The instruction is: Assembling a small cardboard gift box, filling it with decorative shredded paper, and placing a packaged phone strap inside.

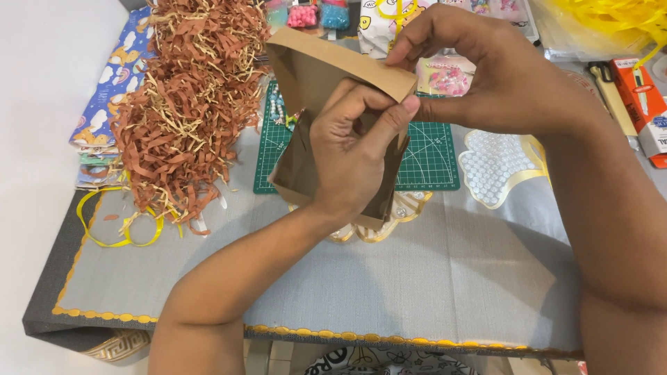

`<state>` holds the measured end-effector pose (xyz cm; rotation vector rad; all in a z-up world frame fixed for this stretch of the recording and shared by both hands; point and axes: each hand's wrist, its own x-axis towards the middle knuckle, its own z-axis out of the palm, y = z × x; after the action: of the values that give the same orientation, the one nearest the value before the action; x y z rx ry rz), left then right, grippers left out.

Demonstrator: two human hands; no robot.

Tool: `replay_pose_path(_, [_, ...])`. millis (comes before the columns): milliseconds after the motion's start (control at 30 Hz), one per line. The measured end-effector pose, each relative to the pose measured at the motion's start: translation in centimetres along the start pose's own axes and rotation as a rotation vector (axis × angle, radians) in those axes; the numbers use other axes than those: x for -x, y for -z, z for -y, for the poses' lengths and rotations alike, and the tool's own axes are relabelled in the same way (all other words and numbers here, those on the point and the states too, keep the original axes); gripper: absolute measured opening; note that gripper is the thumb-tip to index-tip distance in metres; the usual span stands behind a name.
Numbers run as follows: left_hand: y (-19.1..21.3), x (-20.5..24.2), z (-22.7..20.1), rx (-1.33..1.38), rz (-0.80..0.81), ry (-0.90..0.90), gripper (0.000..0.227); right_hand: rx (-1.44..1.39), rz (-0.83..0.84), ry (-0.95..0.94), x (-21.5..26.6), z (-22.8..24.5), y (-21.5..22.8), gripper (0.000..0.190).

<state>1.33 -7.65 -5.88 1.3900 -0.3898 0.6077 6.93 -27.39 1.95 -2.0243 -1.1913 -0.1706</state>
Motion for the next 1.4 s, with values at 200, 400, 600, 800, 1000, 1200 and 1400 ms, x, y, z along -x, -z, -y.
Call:
replay_pose_path(200, [0.7, -0.6, 0.4, -0.071, -0.038, 0.019, 0.017, 0.061, 0.196, -0.093, -0.2, 1.7, 0.3, 0.117])
replay_pose_path(400, [0.7, -0.3, 0.4, -0.093, 0.112, -0.008, 0.009, 0.549, 0.051, -0.387, -0.6, 2.0, -3.2, 0.090])
replay_pose_path(600, [3.3, -2.9, -6.2, -0.318, 0.223, -0.312, 0.024, 0.553, -0.113, -0.174, 1.1, -2.3, 0.1, 0.070])
replay_pose_path(800, [8.5, -6.1, -9.9, -0.455, 0.109, -0.456, 0.020, 0.773, 0.074, -0.920, 5.0, -8.6, 7.5, 0.095])
replay_pose_path(1000, [13.2, -6.8, -1.6, -0.659, 0.407, -0.204, 0.017, 0.086, -0.051, -0.766, 5.3, -7.7, 8.5, 0.062])
replay_pose_path(1200, [13.7, -1.1, 6.2, -0.744, 0.604, -0.006, 0.057, 0.204, -0.007, -0.822, 3.6, -6.9, 7.4, 0.032])
replay_pose_path(1400, [12.5, -0.5, 2.9, -0.367, 0.509, 0.300, 0.086, 0.014, 0.091, -0.829, 1.3, -5.7, 4.3, 0.020])
